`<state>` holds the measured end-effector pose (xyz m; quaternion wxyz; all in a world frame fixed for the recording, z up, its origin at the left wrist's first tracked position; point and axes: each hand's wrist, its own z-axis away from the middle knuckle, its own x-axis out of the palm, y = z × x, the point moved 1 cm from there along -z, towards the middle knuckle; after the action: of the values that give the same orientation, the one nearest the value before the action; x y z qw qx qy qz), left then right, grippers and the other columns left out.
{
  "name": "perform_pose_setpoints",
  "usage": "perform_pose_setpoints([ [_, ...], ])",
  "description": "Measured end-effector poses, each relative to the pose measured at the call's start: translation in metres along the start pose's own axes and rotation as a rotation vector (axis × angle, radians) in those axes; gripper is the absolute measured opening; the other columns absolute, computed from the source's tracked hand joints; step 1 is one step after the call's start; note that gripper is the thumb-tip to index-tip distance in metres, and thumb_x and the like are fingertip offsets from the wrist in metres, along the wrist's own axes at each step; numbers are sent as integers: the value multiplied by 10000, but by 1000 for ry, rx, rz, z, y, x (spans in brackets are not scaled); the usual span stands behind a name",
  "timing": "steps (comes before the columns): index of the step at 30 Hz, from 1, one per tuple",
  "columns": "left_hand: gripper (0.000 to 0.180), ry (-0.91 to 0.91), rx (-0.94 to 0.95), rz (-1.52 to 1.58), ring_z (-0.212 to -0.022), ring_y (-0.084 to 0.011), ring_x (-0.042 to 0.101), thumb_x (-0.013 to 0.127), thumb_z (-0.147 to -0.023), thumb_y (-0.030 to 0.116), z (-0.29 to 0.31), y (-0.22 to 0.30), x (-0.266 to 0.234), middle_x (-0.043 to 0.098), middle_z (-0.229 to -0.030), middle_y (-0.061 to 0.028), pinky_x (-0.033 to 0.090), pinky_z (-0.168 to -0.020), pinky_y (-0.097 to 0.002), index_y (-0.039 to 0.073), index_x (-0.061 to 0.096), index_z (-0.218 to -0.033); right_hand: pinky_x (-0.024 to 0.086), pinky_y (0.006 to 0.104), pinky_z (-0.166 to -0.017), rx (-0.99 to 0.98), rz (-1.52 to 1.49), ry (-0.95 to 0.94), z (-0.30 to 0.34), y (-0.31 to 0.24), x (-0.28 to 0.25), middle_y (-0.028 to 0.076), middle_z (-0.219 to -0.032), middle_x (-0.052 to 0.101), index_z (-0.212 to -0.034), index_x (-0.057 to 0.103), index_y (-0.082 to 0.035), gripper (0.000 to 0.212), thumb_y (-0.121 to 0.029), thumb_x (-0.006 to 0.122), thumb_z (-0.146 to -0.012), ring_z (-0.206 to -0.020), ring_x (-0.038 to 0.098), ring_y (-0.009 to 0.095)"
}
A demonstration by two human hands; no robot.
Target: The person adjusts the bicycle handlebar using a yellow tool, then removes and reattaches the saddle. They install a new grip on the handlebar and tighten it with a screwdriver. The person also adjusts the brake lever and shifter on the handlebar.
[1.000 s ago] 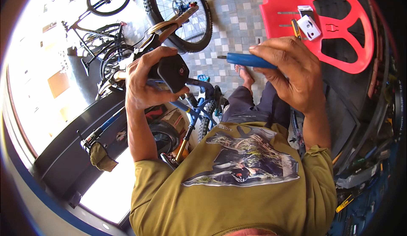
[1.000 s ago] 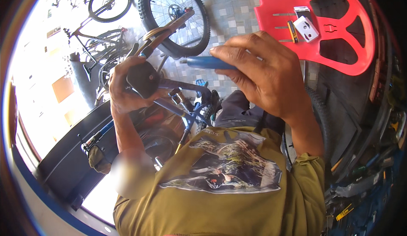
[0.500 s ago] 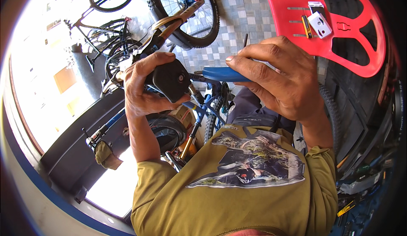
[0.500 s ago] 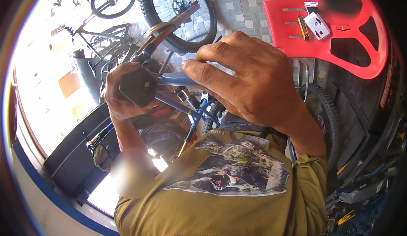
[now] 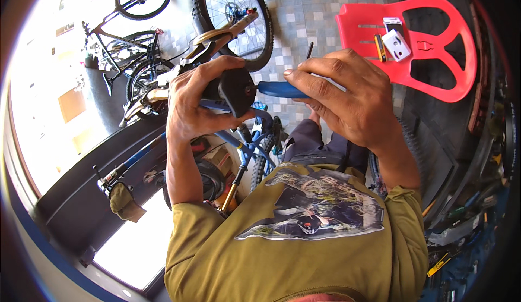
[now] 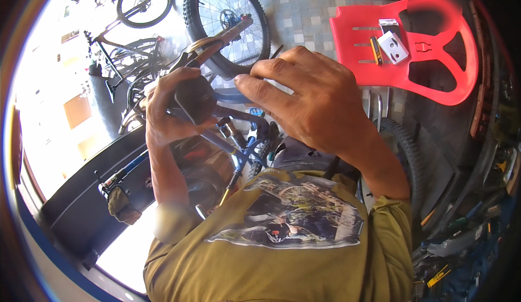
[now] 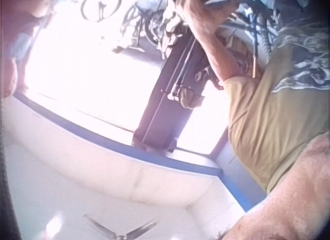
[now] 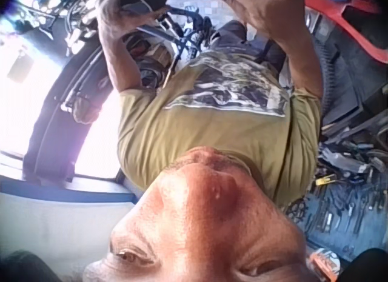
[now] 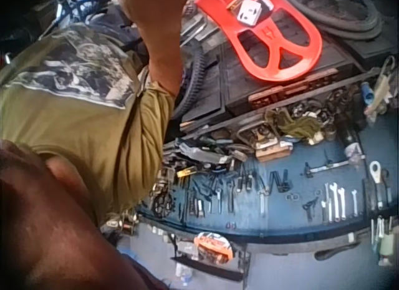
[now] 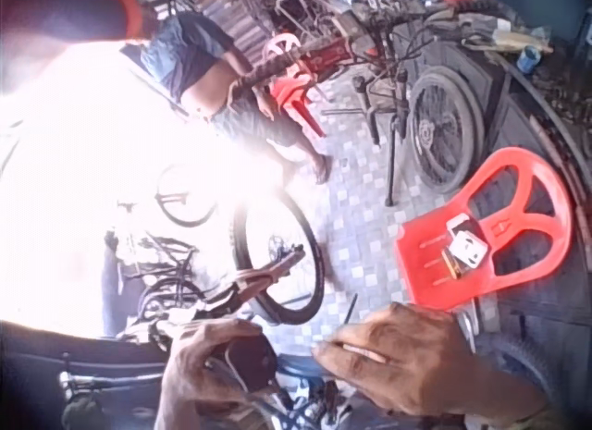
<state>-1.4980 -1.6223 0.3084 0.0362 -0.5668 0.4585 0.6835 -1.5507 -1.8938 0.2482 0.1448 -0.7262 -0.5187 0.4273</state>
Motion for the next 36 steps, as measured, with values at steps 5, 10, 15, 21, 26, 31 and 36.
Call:
perform_pose_setpoints([
  [5,776,-14,-83,43,-905,-236,776,967,-565,191,-6,14,-1,773,-1066,-71,609,-827,-343,112,661,-1273,565,358,-721,-21,173,-68,-4,-11,-16,36,-1110,706,-1213,785,-165,520,-144,799,-694,-898,677,244],
  [10,751,5,-76,-2,-867,-274,770,938,-650,312,-9,19,-1,779,-978,-71,596,-767,-376,220,639,-1332,588,368,-771,-153,354,-50,-7,-20,-27,37,-1163,700,-1241,787,-216,598,-138,751,-650,-942,682,245],
  [15,747,-47,-128,-54,-887,-284,761,925,-654,307,-12,25,-1,769,-1021,-82,578,-790,-391,217,625,-1332,599,360,-758,-3,211,-72,-1,-13,-27,48,-1126,706,-1202,782,-157,465,-108,822,-741,-905,704,225],
  [21,743,-33,-107,-47,-784,-314,742,883,-706,442,-12,26,0,760,-885,-84,558,-711,-420,266,584,-1363,581,341,-689,3,219,-31,-6,-24,-26,46,-1052,711,-1211,759,-137,385,-98,814,-832,-821,695,193],
  [26,774,-94,-178,-92,-832,-260,765,897,-684,372,-14,32,-1,780,-992,-68,575,-766,-382,244,591,-1383,533,269,-610,469,-92,-142,-5,-29,-26,41,-860,681,-1318,675,-93,378,-154,751,-953,-663,619,109],
  [31,772,-70,-144,-84,-856,-301,762,869,-689,425,-17,35,3,779,-977,-93,571,-791,-419,248,586,-1385,550,238,-640,648,-716,-88,23,4,-20,33,-928,687,-1348,623,-73,310,-113,646,-1041,-754,655,96],
  [36,757,-84,-170,-67,-867,-328,758,861,-688,431,-20,38,3,778,-956,-102,564,-804,-441,248,591,-1372,593,252,-730,665,-770,-74,29,-5,-23,66,-1125,677,-1326,644,-25,330,10,655,-998,-929,684,114],
])
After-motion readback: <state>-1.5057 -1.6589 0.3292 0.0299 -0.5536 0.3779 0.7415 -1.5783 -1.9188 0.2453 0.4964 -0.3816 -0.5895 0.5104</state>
